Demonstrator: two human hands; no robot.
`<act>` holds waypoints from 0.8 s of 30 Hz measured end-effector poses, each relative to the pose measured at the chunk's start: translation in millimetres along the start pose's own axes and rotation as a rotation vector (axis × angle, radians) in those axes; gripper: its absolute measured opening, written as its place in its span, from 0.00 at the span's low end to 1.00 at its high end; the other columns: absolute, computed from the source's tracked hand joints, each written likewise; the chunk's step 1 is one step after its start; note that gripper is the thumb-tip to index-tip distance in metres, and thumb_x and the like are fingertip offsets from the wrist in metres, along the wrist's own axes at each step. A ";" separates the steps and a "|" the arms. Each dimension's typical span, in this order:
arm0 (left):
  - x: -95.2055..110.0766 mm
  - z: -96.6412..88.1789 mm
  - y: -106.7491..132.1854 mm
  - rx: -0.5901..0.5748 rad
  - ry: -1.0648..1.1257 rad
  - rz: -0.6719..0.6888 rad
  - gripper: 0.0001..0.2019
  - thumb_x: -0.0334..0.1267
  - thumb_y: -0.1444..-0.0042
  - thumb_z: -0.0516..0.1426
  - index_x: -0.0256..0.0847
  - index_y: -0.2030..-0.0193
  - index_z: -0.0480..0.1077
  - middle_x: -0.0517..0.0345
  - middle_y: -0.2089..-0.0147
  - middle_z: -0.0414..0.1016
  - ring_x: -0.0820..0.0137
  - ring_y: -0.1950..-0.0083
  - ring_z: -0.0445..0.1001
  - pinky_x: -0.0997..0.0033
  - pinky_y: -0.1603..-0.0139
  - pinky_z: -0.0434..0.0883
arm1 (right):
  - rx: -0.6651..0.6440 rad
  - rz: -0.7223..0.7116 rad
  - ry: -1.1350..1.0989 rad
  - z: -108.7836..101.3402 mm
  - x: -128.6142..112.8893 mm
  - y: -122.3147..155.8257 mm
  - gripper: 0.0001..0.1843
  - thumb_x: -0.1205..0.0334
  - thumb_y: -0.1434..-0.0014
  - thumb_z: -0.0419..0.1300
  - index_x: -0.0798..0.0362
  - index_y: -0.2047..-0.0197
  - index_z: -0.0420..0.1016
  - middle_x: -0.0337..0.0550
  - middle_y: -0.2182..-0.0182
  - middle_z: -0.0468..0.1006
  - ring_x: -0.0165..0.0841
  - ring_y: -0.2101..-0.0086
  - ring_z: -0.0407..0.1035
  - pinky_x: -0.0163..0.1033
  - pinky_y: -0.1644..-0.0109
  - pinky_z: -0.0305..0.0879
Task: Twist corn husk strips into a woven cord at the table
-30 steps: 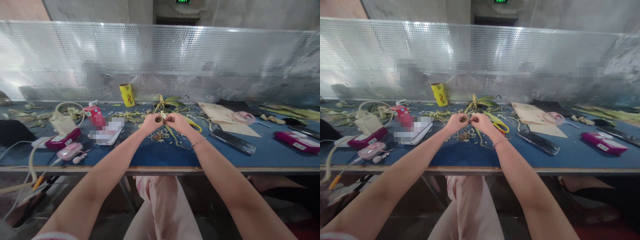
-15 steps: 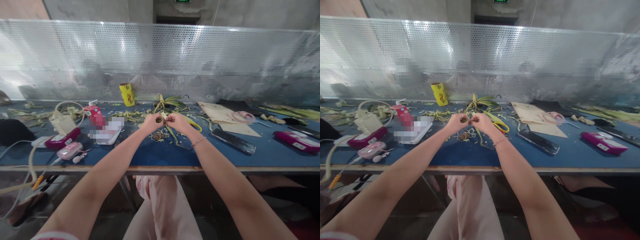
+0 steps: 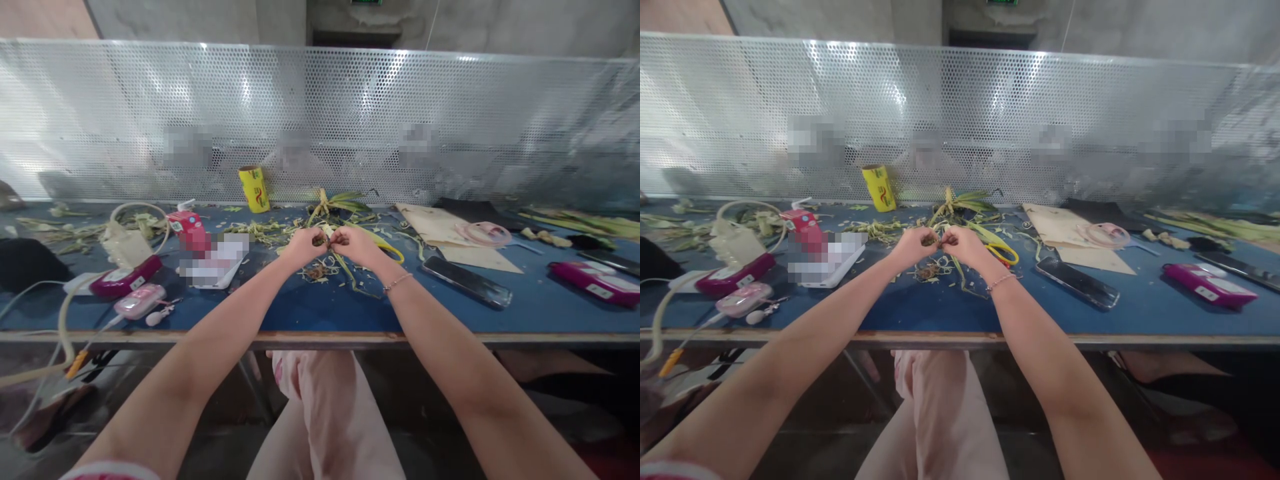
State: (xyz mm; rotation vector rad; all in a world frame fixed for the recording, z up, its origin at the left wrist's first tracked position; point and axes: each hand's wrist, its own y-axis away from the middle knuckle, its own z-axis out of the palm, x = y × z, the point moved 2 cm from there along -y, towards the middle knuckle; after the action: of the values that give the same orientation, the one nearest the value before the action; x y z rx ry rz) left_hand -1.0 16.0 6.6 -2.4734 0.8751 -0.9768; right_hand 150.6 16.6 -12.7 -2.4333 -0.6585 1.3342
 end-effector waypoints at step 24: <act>1.2 0.3 -0.4 -0.037 0.187 -0.014 0.09 0.39 0.54 0.54 0.34 0.73 0.70 0.60 0.79 0.66 0.78 0.77 0.59 0.76 0.75 0.56 | -0.194 0.405 -0.435 -2.0 -12.7 9.6 0.05 0.69 0.47 0.55 0.55 0.73 0.68 0.42 0.71 0.73 0.27 0.69 0.69 0.32 0.66 0.64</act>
State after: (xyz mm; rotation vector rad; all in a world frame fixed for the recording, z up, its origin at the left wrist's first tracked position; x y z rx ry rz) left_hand 0.0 15.5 7.2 -2.4509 0.9416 -1.2235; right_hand 148.8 1.8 -7.0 -2.5372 -0.4123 2.0868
